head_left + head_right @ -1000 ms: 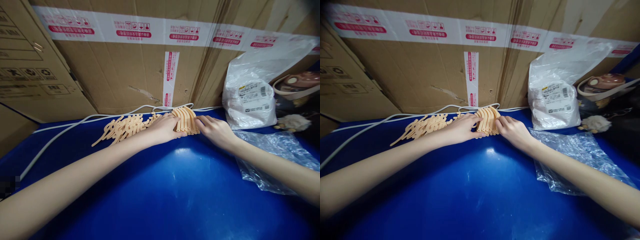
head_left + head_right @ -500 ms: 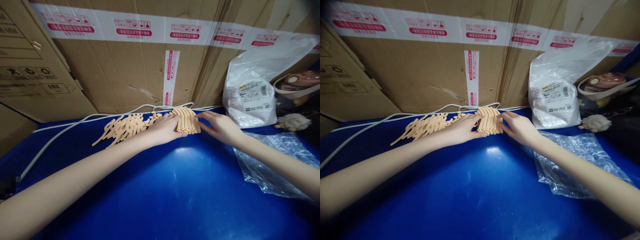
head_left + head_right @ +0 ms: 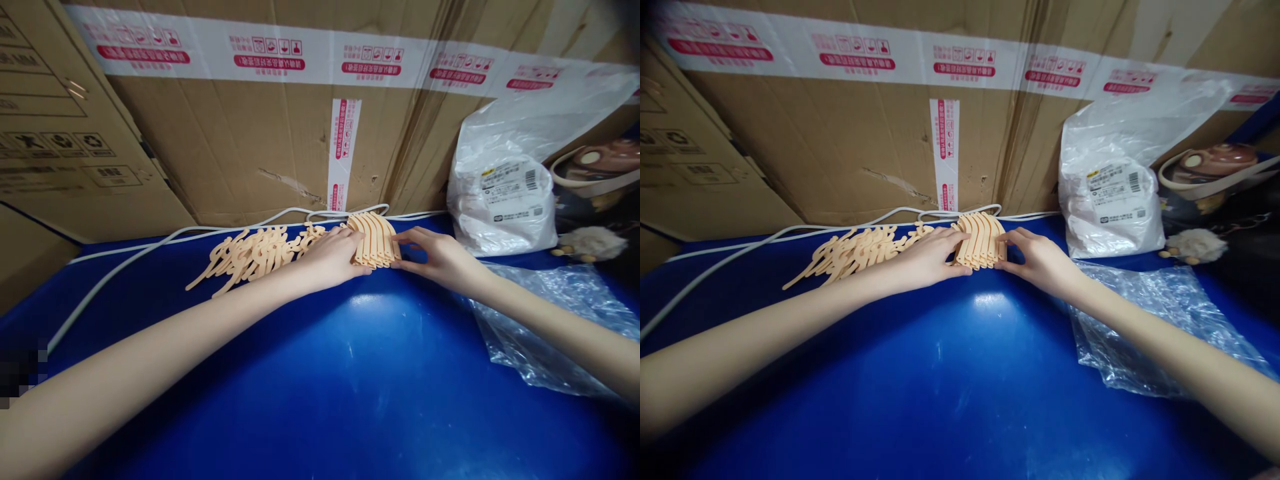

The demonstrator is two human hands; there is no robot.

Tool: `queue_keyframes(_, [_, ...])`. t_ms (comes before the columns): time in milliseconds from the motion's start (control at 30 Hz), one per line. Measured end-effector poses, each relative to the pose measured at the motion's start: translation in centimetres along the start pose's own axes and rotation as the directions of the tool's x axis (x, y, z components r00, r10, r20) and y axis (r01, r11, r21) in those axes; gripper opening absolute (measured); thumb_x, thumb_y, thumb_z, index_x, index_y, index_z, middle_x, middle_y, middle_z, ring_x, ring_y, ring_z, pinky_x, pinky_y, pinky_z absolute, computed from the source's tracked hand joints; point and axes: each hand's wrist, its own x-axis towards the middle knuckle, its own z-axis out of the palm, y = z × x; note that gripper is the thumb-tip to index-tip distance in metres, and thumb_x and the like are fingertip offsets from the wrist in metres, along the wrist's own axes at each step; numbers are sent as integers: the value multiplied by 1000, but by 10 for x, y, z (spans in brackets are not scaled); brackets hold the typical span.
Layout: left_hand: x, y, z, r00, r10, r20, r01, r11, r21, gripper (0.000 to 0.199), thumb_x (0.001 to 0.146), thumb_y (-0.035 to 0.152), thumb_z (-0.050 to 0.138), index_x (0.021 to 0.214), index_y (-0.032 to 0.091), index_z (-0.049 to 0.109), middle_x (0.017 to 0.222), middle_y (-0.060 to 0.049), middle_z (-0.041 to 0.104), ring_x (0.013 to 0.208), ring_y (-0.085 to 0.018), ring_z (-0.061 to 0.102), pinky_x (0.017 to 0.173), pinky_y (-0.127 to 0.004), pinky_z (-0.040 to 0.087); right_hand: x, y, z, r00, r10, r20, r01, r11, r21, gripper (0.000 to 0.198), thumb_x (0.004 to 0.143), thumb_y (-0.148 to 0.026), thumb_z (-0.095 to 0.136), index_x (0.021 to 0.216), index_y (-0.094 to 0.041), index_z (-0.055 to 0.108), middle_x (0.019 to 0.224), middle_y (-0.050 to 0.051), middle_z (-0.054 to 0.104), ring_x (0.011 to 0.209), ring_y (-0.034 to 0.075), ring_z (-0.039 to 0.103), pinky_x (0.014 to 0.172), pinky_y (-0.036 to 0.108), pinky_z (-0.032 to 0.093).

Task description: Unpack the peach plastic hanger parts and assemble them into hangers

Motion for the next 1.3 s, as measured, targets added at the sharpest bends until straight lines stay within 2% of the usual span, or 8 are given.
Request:
queue_keyframes(167, [-11, 5, -8, 1000, 5, 0, -5, 1000, -26, 73, 81, 49, 65, 139, 11, 42, 145, -18, 45, 133, -32, 43, 108, -43, 37, -6, -15, -12, 1000, -5, 1, 5, 984, -176, 45, 89, -44, 58, 123, -15, 54, 119, 13, 62, 101, 28, 65, 84, 45, 55])
queue_keyframes(333, [-65, 26, -21, 999, 14, -34, -14, 1000, -18, 74, 88, 49, 57, 147, 13, 31, 153, -15, 35, 143, -28, 29, 116, -41, 27, -30, -60, -24, 989, -140, -45, 125, 960, -252, 36, 92, -38, 53, 121, -16, 55, 122, 14, 61, 106, 29, 61, 88, 46, 54])
queue_keyframes(467, [-119, 41, -22, 996, -91, 17, 91, 996, 7, 71, 90, 52, 49, 149, 18, 28, 157, -13, 30, 145, -28, 25, 118, -45, 26, -57, -100, -13, 977, -213, 5, 212, 970, -116, 33, 94, -35, 49, 123, -19, 56, 127, 14, 60, 112, 27, 60, 92, 44, 53])
queue_keyframes(600, [-154, 44, -12, 976, -216, 34, 215, 976, 34, 70, 94, 56, 37, 150, 15, 27, 157, -13, 28, 146, -28, 22, 118, -46, 25, -66, -123, 10, 968, -244, 66, 243, 970, 25, 42, 96, -40, 47, 131, -17, 52, 136, 15, 55, 124, 27, 54, 101, 45, 49])
queue_keyframes(733, [-169, 38, 1, 961, -277, 22, 275, 960, 57, 64, 98, 52, 30, 150, 13, 28, 157, -13, 27, 147, -25, 19, 119, -46, 22, -53, -124, 25, 935, -345, 87, 335, 936, 111, 52, 95, -46, 48, 135, -14, 50, 145, 17, 47, 134, 28, 44, 107, 48, 43])
queue_keyframes(867, [-172, 30, 8, 973, -231, -10, 232, 971, 58, 61, 99, 51, 30, 148, 15, 31, 156, -12, 30, 146, -24, 21, 119, -45, 23, -40, -112, 28, 906, -407, 115, 383, 905, 185, 53, 94, -48, 49, 136, -17, 49, 148, 17, 44, 135, 27, 43, 109, 48, 39])
queue_keyframes(1067, [-172, 22, 7, 988, -146, 40, 143, 987, 69, 57, 99, 51, 34, 145, 18, 39, 155, -10, 34, 144, -23, 28, 118, -47, 24, -36, -100, 27, 902, -411, 130, 385, 904, 186, 51, 94, -47, 50, 135, -17, 51, 147, 15, 46, 135, 25, 44, 110, 46, 39])
queue_keyframes(1300, [-174, 20, 5, 992, -119, 36, 115, 990, 87, 56, 99, 48, 35, 146, 18, 38, 154, -11, 34, 144, -25, 29, 117, -48, 26, -37, -101, 28, 899, -412, 150, 395, 910, 130, 51, 95, -45, 49, 138, -17, 50, 148, 15, 44, 136, 26, 43, 109, 48, 39])
